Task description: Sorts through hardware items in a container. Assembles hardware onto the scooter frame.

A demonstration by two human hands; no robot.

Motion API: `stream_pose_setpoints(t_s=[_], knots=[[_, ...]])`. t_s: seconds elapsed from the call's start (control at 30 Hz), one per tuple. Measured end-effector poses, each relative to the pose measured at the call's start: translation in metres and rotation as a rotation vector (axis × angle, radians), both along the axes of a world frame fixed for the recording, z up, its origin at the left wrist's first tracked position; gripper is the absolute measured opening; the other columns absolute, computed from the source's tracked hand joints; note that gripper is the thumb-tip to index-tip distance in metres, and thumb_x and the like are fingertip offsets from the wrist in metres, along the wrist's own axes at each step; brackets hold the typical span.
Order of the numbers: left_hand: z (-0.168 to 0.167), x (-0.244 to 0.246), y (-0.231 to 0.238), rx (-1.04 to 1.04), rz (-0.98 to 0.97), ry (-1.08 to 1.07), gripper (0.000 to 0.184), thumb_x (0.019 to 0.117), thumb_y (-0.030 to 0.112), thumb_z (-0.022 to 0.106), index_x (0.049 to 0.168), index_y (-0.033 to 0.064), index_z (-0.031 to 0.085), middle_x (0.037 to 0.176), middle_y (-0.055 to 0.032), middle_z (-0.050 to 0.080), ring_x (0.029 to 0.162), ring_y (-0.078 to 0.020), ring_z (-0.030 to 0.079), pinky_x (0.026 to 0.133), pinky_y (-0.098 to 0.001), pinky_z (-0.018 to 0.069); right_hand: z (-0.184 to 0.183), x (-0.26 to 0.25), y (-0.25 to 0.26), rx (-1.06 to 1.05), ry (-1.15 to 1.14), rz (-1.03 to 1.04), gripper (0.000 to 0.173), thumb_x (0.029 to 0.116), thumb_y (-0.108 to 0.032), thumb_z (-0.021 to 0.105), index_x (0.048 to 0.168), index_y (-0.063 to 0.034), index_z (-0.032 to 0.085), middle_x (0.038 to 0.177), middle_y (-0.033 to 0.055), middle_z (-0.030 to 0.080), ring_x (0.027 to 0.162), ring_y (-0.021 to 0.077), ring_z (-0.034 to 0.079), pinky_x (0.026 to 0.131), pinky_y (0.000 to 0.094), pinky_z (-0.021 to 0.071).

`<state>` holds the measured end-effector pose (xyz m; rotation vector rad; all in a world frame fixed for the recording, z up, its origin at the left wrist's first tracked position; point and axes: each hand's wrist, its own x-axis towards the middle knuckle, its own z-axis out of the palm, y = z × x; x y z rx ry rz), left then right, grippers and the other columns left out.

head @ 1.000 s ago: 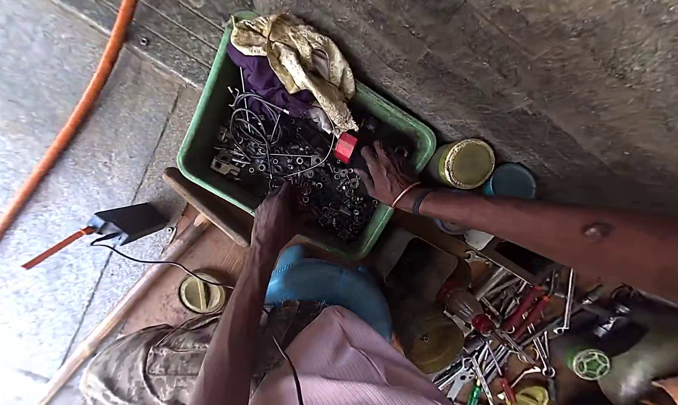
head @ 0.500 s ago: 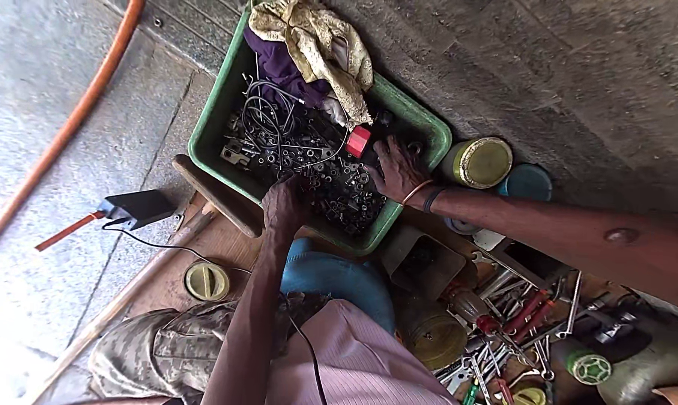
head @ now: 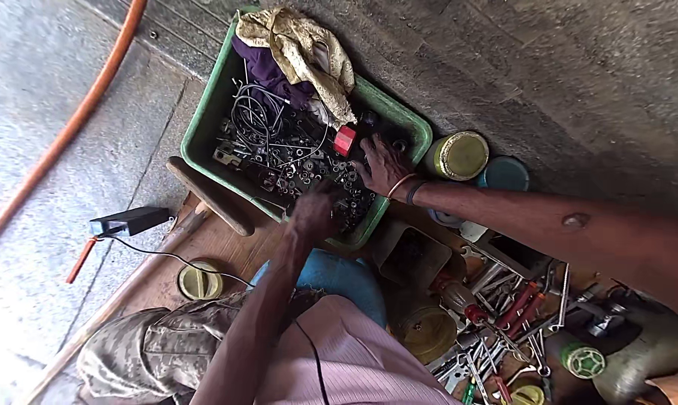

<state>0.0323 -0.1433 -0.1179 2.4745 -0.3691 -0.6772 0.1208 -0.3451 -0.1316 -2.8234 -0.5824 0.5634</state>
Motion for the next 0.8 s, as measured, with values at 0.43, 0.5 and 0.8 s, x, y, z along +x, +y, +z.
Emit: stream_pose_setpoints(t_s=[0.43, 0.5, 0.8], knots=[[-0.029, 0.007, 0.047, 0.111, 0.275, -0.211, 0.033, 0.0995, 0.026, 0.064, 0.132, 0.0212, 0.069, 0.138, -0.0105, 0.063, 0.124, -0.0329, 0.062, 0.101, -0.0575, 0.0503, -0.004, -0.001, -0.002, 0.020, -0.040, -0.010, 0.041, 0.1073, -0.034, 0.046, 0.131, -0.0020, 0.059, 0.130, 0.0249, 0.058, 0.122, 0.0384, 0.060, 0.094, 0.0500, 0.0545], [-0.034, 0.002, 0.053, 0.083, 0.353, -0.246, 0.029, 0.1018, 0.027, 0.062, 0.129, 0.0208, 0.070, 0.134, -0.0108, 0.064, 0.119, -0.0320, 0.065, 0.097, -0.0550, 0.0535, -0.003, 0.000, 0.000, 0.006, -0.026, -0.009, 0.042, 0.1077, -0.034, 0.045, 0.131, -0.0020, 0.058, 0.132, 0.0250, 0.057, 0.123, 0.0390, 0.060, 0.093, 0.0500, 0.0546], [-0.047, -0.002, 0.056, 0.137, 0.331, -0.336, 0.029, 0.0990, 0.026, 0.055, 0.120, 0.0139, 0.071, 0.127, -0.0107, 0.067, 0.119, -0.0307, 0.064, 0.097, -0.0514, 0.0535, -0.006, 0.000, 0.000, 0.000, -0.043, -0.018, 0.034, 0.1070, -0.026, 0.046, 0.128, -0.0032, 0.059, 0.129, 0.0236, 0.058, 0.122, 0.0369, 0.061, 0.094, 0.0473, 0.0549]])
